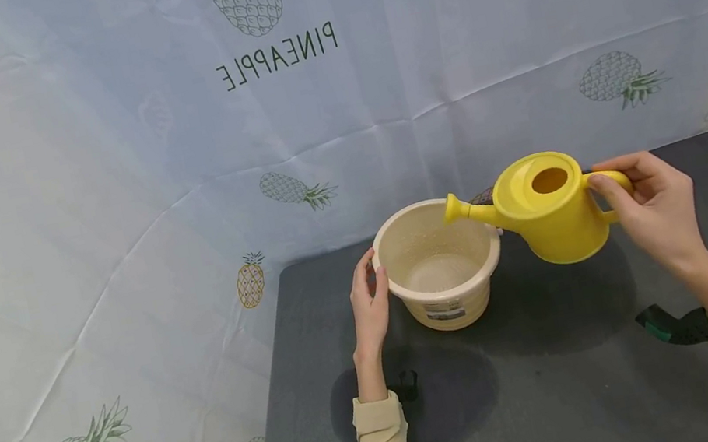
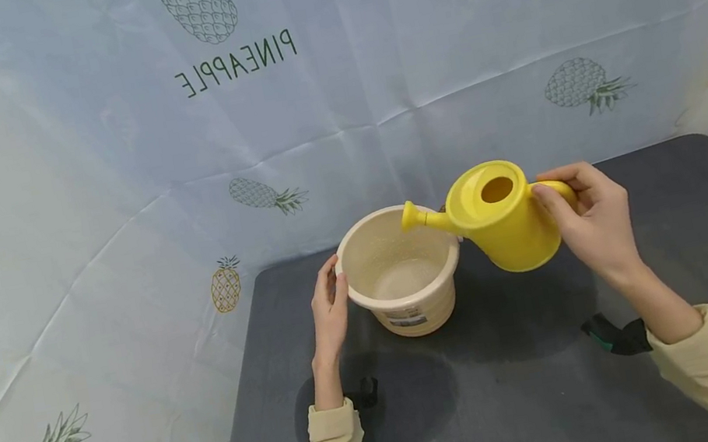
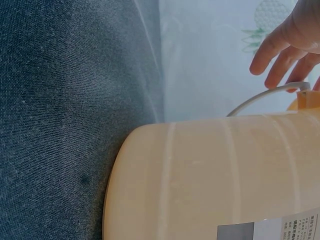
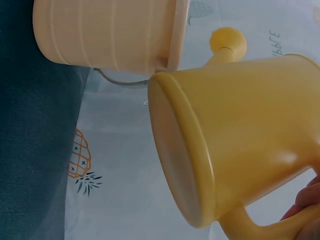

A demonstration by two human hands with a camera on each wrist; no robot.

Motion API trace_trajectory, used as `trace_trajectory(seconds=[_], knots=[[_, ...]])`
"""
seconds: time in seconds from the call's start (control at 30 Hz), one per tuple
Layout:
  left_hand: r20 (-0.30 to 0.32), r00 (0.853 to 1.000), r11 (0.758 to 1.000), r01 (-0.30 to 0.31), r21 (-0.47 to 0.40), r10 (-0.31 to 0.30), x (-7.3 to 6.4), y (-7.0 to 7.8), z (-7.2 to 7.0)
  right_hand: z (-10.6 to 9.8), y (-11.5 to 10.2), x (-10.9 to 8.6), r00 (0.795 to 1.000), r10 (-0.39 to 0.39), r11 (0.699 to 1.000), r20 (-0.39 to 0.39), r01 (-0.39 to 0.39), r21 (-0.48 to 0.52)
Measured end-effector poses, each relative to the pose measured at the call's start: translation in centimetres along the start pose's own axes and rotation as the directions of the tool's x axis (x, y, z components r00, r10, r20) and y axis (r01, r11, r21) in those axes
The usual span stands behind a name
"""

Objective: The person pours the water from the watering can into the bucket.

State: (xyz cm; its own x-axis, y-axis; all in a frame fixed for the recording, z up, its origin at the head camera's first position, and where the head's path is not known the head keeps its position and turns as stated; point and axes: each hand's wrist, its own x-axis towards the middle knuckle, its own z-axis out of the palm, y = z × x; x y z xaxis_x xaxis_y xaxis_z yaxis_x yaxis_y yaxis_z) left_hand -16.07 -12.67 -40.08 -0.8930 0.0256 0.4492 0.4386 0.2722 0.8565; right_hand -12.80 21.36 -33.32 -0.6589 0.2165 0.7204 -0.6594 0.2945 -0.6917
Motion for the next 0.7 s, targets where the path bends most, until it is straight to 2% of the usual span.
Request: trace_trajectory(seconds=[0.13, 0.37, 0.5, 0.63, 0.7], knots=[[0.001, 1.000, 1.000, -0.001, 0.001, 0.001, 0.1, 0.0, 0.0, -0.1, 0.4, -0.2, 0.999, 0.024, 1.000, -0.030, -0.024, 0.019], [0.009, 1.000, 1.000, 0.007, 0.009, -0.007, 0.1, 0.1, -0.1, -0.3, 1.2, -0.5, 0.996, 0.026, 0.998, -0.080, -0.021, 0.066], [0.010, 1.000, 1.000, 0.008, 0.007, -0.008, 0.1, 0.0, 0.0, -0.5, 1.5, -0.6, 0.991, 0.072, 0.996, -0.111, -0.066, 0.056], [0.012, 1.000, 1.000, 0.000, 0.003, 0.000, 0.1, 0.0, -0.1, -0.7, 1.9, -0.8, 0.984, 0.114, 0.987, -0.139, -0.096, 0.132], [0.012, 1.000, 1.000, -0.003, 0.002, 0.003, 0.1, -0.1, -0.1, -0.7, 2.1, -0.9, 0.981, 0.123, 0.975, -0.150, -0.092, 0.202]])
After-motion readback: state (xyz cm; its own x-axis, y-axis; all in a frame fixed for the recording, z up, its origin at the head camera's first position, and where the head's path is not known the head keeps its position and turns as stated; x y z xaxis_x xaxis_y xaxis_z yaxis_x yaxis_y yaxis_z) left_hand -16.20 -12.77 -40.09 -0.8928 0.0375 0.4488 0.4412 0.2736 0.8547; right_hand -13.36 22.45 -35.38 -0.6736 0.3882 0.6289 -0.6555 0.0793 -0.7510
